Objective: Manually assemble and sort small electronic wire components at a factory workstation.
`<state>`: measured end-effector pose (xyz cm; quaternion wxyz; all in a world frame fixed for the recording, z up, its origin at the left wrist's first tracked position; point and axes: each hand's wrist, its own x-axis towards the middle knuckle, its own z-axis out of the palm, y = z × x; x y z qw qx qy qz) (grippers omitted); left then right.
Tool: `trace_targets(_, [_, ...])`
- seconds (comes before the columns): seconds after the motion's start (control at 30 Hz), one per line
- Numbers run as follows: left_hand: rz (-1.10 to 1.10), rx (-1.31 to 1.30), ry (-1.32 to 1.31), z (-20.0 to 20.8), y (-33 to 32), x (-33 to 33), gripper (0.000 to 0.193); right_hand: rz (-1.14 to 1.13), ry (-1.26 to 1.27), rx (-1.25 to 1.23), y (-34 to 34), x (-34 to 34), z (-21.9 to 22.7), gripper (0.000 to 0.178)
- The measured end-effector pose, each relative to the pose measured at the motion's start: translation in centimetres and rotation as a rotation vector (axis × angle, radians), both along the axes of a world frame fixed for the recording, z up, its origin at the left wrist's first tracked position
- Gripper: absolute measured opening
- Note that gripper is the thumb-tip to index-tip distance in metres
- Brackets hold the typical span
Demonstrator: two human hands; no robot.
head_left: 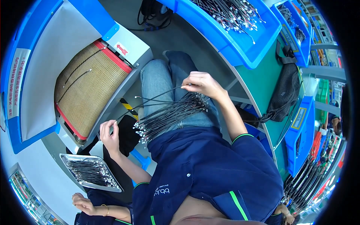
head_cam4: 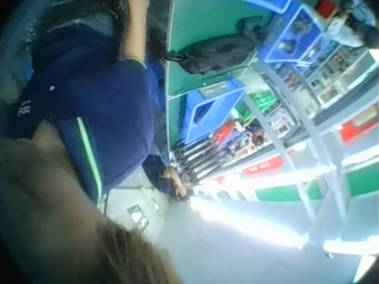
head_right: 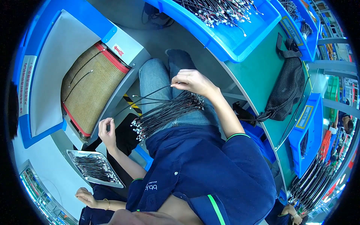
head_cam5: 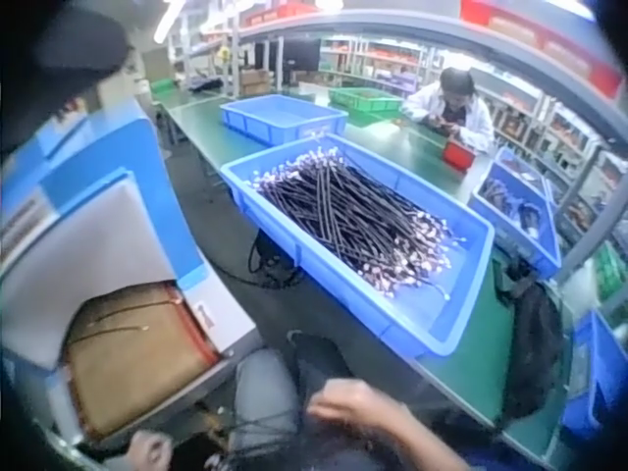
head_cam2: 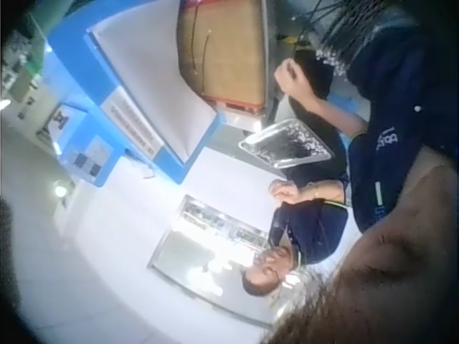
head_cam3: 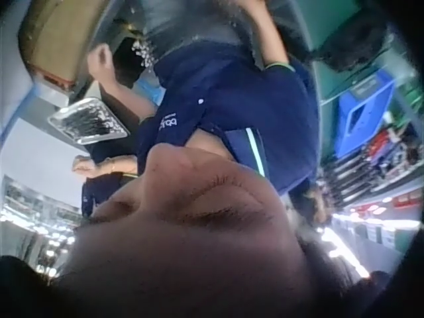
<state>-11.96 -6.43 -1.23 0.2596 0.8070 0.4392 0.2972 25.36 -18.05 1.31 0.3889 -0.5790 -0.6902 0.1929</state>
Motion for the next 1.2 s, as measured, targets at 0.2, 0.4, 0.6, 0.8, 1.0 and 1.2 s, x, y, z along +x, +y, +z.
trace_targets(0.2, [0.015, 0.041, -0.001, 0.3, 2.3, -1.5, 0.01, 0.041, -0.066, 0.051, 2.3, -1.5, 1.1, 0.011])
trace_targets(0.4, [0.094, 0.036, -0.001, 1.3, 9.2, -5.2, 0.007, -0.025, -0.169, 0.097, 8.2, -6.1, 2.6, 0.011])
trace_targets(0.6, [0.213, -0.01, 0.029, 2.6, 16.6, -9.9, 0.014, -0.076, -0.075, 0.203, 16.1, -11.8, 2.5, 0.013])
trace_targets(0.8, [0.201, 0.159, 0.108, 3.5, 20.9, -12.8, 0.014, -0.129, -0.059, 0.244, 20.9, -15.5, 2.1, 0.015])
trace_targets(1.0, [0.326, 0.22, 0.175, 4.0, 20.2, -11.8, 0.026, -0.139, -0.125, 0.273, 20.8, -15.6, 2.9, 0.017])
trace_targets(1.2, [0.253, 0.141, 0.004, 3.5, 13.9, -7.1, 0.028, -0.131, 0.005, -0.109, 14.0, -13.1, 1.8, 0.021])
